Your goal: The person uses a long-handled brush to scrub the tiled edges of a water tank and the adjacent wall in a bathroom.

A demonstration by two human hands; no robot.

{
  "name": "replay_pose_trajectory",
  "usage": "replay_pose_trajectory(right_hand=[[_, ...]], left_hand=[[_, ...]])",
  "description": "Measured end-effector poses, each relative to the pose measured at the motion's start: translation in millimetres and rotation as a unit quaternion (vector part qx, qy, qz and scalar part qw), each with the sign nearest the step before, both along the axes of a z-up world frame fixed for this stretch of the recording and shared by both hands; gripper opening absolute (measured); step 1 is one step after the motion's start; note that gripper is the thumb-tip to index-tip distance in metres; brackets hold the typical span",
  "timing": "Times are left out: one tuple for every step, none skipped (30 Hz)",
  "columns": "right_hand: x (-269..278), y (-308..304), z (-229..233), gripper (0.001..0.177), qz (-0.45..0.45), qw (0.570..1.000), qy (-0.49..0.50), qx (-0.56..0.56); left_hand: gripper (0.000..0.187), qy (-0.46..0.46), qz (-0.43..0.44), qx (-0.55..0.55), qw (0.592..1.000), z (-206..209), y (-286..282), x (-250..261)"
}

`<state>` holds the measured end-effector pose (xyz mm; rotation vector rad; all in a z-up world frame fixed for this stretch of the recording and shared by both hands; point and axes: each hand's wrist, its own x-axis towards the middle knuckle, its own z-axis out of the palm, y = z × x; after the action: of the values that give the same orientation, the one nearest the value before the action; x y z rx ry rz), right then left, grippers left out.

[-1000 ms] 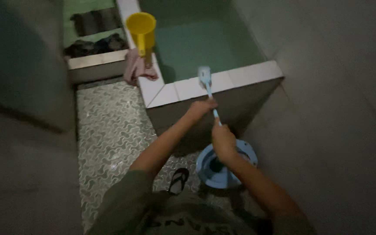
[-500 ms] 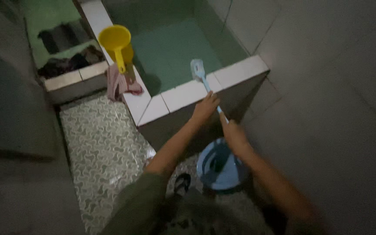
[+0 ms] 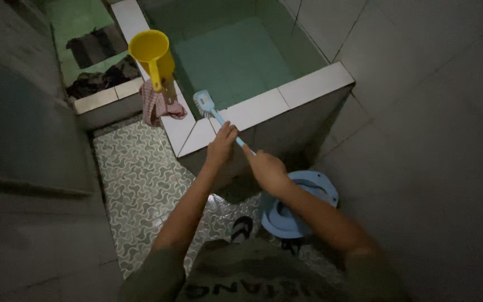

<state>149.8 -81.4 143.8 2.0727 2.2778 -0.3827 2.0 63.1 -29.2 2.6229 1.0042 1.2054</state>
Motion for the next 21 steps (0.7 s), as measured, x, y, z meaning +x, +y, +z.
replay_pose_trajectory(right_hand=[[5.1,1.2,-2.3,0.067,-0.001,1.0,-0.008,-0.005],[15.7,-4.0,-1.3,0.067,0.002,1.0,-0.008,-0.003],[31.5,-14.8,4.3,0.068,-0.012,1.0,0.004,-0.009],[44.0,-25.2,11.0,0.069,-0.027,0.999,0.017,-0.014],[56.7,-34.7,17.5,0.069,-0.024,0.999,0.013,-0.016],[71.8,-43.4,24.4,0.072,-0.05,0.997,-0.013,-0.063],[85.8,-51.8,30.1,0.074,-0.076,0.99,-0.04,-0.11],[98.5,-60.9,32.3,0.074,-0.074,0.99,-0.044,-0.112],[111.2,-68.4,30.1,0.063,-0.086,0.994,-0.049,-0.048],[123.8,-74.2,25.6,0.053,-0.098,0.994,-0.053,0.016],[134.1,-75.0,20.8,0.053,-0.094,0.994,-0.054,0.018],[144.3,-74.3,16.6,0.037,-0.127,0.992,-0.014,0.003],[152.8,-68.4,14.0,0.033,-0.161,0.987,0.028,-0.007],[158.5,-61.2,11.6,0.033,-0.158,0.987,0.029,0.0],[160.8,-57.7,7.4,0.043,-0.108,0.994,-0.021,-0.011],[161.6,-55.2,2.8,0.07,-0.059,0.995,-0.072,-0.021],[160.9,-52.1,-3.0,0.07,-0.053,0.996,-0.074,-0.016],[157.2,-51.7,-8.9,0.075,-0.02,0.999,-0.044,0.002],[153.8,-56.3,-10.6,0.079,0.015,1.0,-0.014,0.014],[152.4,-57.5,-9.5,0.079,0.024,0.999,-0.016,0.013],[146.6,-59.5,-13.1,0.084,0.065,0.998,-0.003,0.024]], left_hand=[[0.038,0.01,0.023,-0.011,1.0,1.1,1.5,6.6],[0.038,0.01,0.026,-0.01,1.0,3.2,-0.9,16.5],[0.039,0.018,0.007,-0.023,1.0,6.1,-9.8,33.0],[0.04,0.027,-0.013,-0.036,0.999,9.7,-18.5,50.0],[0.04,0.023,-0.011,-0.038,0.999,12.5,-25.8,68.1],[0.039,0.011,-0.029,-0.029,0.999,15.2,-31.3,86.3],[0.039,0.0,-0.048,-0.019,0.999,18.6,-36.0,106.2],[0.039,-0.004,-0.046,-0.021,0.999,21.4,-39.2,129.4],[0.041,-0.016,-0.08,-0.028,0.996,22.0,-39.9,152.1],[0.042,-0.028,-0.115,-0.035,0.992,19.8,-43.4,172.4],[0.042,-0.029,-0.111,-0.032,0.993,16.8,-46.4,188.6],[0.041,-0.003,-0.108,-0.058,0.992,12.5,-48.5,204.4],[0.04,0.024,-0.105,-0.078,0.991,9.4,-40.7,214.4],[0.04,0.025,-0.102,-0.072,0.992,4.7,-29.4,217.0],[0.04,0.034,-0.072,-0.047,0.996,-3.6,-23.5,214.5],[0.04,0.043,-0.042,-0.023,0.998,-11.4,-18.2,209.3],[0.038,0.045,-0.035,-0.028,0.998,-19.8,-15.2,198.2],[0.037,0.045,-0.027,-0.033,0.998,-26.3,-17.2,181.8],[0.038,0.034,-0.016,-0.041,0.998,-27.7,-26.2,163.4],[0.038,0.023,-0.005,-0.048,0.999,-25.9,-36.2,147.9],[0.038,0.024,0.007,-0.055,0.998,-28.3,-51.7,131.6]])
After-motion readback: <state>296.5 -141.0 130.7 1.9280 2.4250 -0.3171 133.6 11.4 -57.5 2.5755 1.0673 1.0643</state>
